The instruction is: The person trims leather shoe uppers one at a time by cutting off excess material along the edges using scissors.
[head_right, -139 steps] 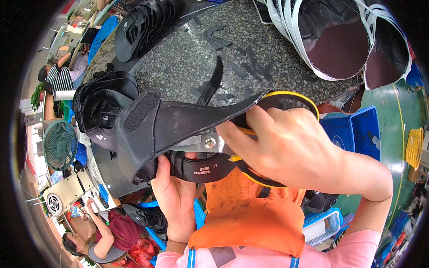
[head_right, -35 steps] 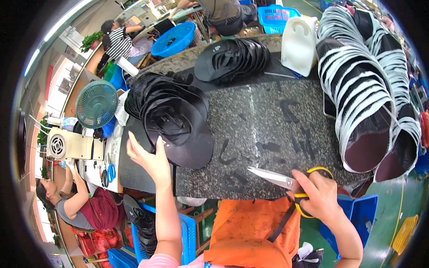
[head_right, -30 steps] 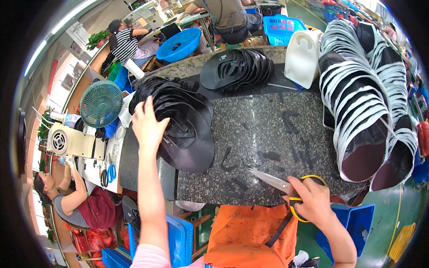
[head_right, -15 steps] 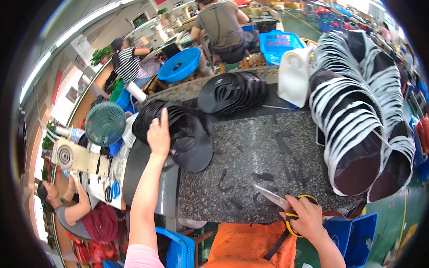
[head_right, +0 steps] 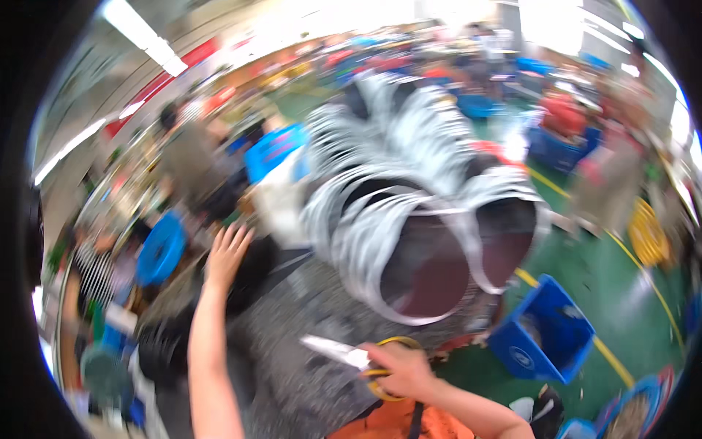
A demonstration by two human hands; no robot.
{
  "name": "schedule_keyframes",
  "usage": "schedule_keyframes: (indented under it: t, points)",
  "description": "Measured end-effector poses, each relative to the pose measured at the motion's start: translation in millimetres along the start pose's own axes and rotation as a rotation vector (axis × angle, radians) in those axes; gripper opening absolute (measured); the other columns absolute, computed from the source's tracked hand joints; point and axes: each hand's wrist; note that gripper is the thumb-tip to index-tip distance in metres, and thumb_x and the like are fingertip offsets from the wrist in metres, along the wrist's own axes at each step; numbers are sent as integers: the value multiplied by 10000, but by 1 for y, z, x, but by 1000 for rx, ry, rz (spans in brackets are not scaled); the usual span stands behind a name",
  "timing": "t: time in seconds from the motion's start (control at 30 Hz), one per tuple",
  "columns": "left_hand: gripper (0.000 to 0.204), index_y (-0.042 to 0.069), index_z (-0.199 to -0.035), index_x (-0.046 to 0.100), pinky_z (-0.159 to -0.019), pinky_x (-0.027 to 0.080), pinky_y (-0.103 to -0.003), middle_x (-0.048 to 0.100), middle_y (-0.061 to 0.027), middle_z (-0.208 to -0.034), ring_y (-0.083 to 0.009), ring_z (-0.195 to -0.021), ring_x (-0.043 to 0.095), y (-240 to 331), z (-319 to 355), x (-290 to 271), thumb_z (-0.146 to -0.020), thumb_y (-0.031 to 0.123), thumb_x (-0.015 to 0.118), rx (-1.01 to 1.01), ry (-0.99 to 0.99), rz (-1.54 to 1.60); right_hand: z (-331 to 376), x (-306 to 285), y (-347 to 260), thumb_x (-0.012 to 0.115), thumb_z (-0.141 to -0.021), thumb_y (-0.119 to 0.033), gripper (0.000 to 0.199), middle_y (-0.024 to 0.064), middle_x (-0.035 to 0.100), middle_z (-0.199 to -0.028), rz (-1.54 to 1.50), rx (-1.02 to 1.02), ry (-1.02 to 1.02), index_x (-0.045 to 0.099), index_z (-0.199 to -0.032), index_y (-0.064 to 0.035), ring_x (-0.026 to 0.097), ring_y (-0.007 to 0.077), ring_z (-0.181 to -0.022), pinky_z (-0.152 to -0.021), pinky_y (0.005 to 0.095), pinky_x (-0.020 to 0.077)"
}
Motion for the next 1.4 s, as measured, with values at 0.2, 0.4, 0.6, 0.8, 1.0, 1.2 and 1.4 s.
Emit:
schedule_keyframes:
  t: [0.2,0.4,0.6,0.8,1.0,1.2,1.4]
  points:
    - [299,260,-1126,665,-1059,391,-448,565,-69,-1247,-339,-1222,494,11,-47,5,-878,195,512,559,-70,253,-3,14,14,793,-767,-229,470,31,618,-859,-137,-99,325,634,-1194,-117,633,197,-726,-622,298,505]
    - [245,196,-1049,663,-921,479,-475,568,-109,-1224,-434,-1109,545,-29,-46,-22,-835,140,558,388,-20,268,-6,10,9,821,-735,-168,500,25,624,-826,-224,-162,393,643,-1194,-80,630,192,-695,-606,286,502]
    - [411,68,-1180,576,-793,522,-443,563,-162,-1227,-387,-1014,599,-79,-53,-136,-780,-26,580,-111,-6,132,-1,9,5,816,-733,-78,536,34,622,-858,-370,-106,436,616,-1231,-71,602,133,-714,-624,249,490]
    - [434,63,-1129,570,-794,511,-472,637,-181,-1065,-388,-930,636,-62,-52,-176,-715,37,699,-311,-176,406,4,12,11,807,-736,-44,497,68,626,-870,-400,-129,511,616,-1194,-23,589,126,-740,-642,227,468]
    - [468,70,-1244,524,-663,563,-394,645,-133,-1087,-259,-869,687,88,-7,-82,-794,106,647,-242,-131,327,27,14,19,813,-720,-49,469,68,629,-849,-442,-40,583,613,-1140,11,596,122,-702,-630,240,483]
    - [396,52,-1177,613,-580,489,-315,647,-93,-1036,-185,-641,626,91,-16,-92,-784,97,599,-121,154,267,31,-1,19,809,-711,-35,469,65,612,-813,-394,-93,532,605,-1132,5,593,141,-665,-605,243,475]
    - [320,71,-1125,631,-592,483,-308,669,-66,-980,-175,-640,631,91,-14,-82,-814,138,604,-118,136,230,24,-2,7,808,-697,-30,468,88,632,-838,-313,-163,466,620,-1124,-6,624,175,-688,-616,258,482]
Point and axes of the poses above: each hand's wrist, its own z-axis away from the middle knuckle, its own x-axis out of the palm, y = z × x
